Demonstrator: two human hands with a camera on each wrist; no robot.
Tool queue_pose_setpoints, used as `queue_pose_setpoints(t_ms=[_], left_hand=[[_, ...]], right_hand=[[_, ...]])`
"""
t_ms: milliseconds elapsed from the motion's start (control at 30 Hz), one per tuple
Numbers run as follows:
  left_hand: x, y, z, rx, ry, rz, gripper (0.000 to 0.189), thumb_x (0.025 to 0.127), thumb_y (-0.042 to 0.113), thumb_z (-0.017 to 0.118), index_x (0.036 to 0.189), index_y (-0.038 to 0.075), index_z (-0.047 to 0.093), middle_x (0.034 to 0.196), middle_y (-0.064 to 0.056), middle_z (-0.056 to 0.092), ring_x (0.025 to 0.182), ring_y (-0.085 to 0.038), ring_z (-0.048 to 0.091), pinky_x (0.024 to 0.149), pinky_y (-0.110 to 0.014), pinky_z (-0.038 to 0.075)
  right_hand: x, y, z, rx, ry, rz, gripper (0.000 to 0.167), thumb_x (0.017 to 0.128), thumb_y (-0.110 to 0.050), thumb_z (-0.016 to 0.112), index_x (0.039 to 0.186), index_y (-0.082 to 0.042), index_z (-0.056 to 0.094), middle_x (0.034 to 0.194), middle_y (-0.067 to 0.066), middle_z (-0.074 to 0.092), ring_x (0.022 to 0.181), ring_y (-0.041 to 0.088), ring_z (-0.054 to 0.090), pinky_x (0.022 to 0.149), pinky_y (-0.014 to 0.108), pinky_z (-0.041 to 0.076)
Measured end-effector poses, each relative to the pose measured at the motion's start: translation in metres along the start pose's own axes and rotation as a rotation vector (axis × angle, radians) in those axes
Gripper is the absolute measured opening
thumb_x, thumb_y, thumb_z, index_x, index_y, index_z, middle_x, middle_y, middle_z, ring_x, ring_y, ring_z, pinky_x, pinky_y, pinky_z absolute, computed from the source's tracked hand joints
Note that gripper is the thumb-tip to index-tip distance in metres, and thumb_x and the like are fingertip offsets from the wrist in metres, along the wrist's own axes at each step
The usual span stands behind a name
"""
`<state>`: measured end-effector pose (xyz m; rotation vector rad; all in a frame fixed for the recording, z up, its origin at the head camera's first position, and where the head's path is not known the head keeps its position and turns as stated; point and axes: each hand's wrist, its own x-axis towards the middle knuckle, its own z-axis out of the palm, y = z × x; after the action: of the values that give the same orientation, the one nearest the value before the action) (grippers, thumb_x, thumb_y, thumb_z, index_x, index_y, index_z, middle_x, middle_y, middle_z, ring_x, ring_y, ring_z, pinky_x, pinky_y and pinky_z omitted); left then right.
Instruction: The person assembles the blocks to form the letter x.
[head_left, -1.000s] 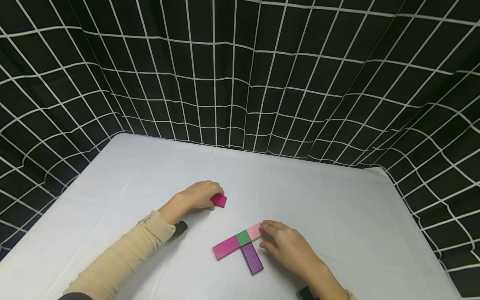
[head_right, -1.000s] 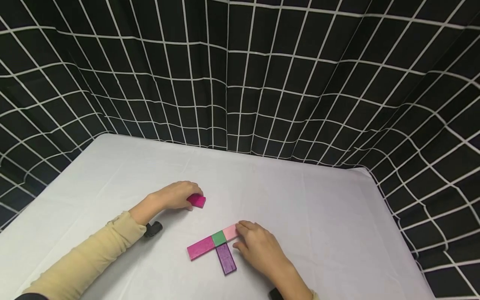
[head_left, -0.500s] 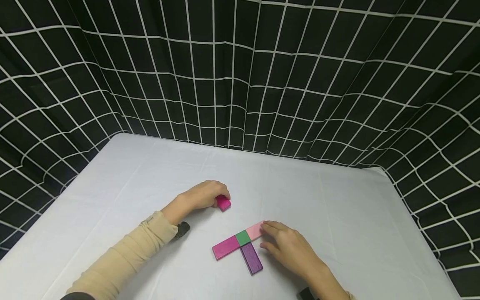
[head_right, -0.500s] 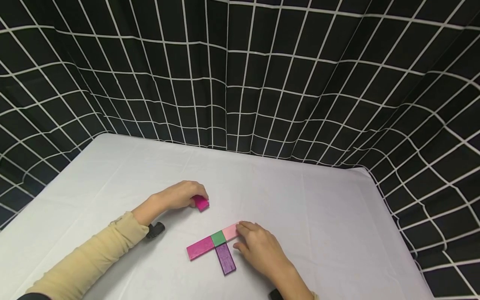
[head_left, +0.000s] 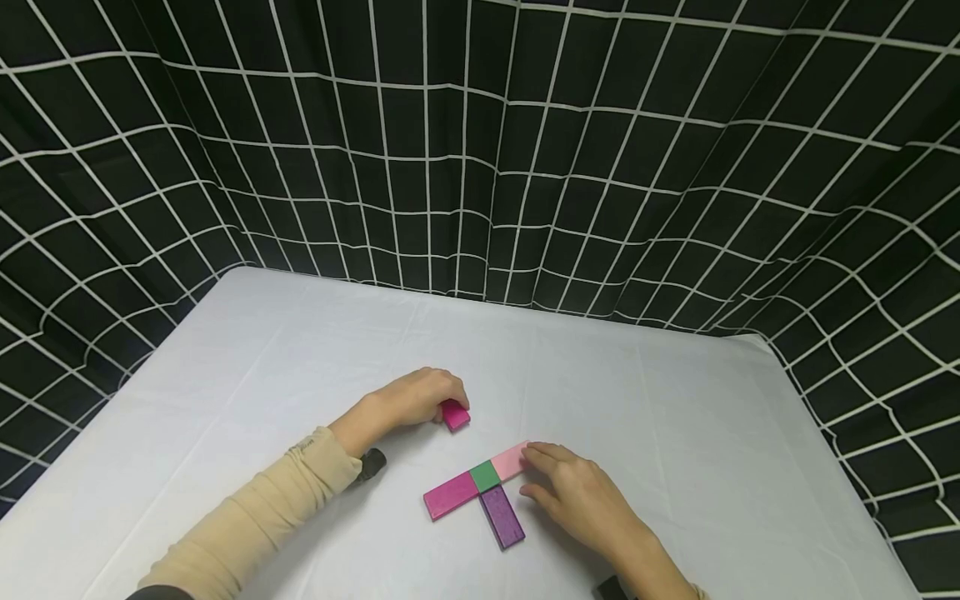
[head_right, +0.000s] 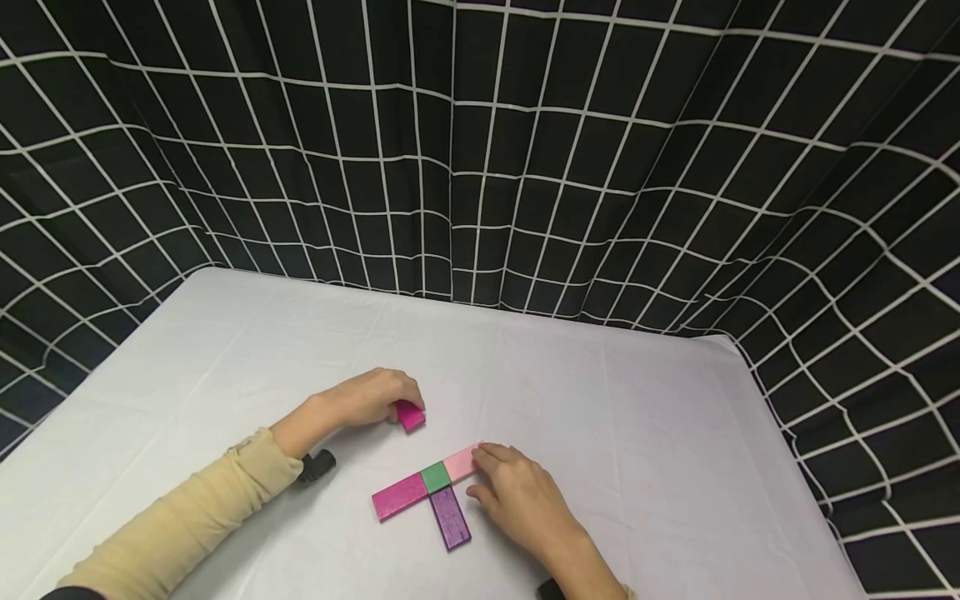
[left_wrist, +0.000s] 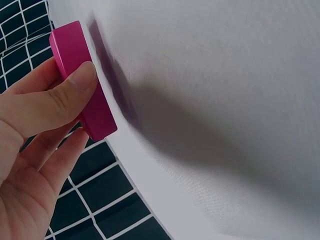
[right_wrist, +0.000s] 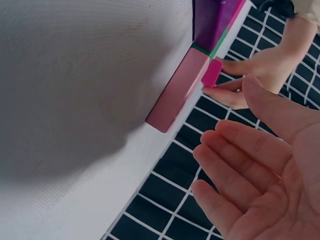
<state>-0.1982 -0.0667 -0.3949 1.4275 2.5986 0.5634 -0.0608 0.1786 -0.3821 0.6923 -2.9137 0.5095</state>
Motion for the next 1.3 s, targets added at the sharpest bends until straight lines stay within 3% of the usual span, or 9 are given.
queue_pose_setpoints(t_ms=[1300], left_hand=[[0.003, 0.021, 0.011, 0.02, -0.1, 0.034, 0.038, 0.071, -0.013, 0.072, 0.103, 0.007, 0.075, 0.099, 0.0, 0.071, 0.1, -0.016, 0.063, 0.092, -0.026, 0.046]], right_hand=[[-0.001, 0.001, 0.001, 0.01, 0.035, -0.03, 0.039, 0.078, -0.013, 0.08, 0.113, 0.0, 0.07, 0.113, 0.011, 0.068, 0.103, 0.026, 0.066, 0.086, 0.038, 0.052]])
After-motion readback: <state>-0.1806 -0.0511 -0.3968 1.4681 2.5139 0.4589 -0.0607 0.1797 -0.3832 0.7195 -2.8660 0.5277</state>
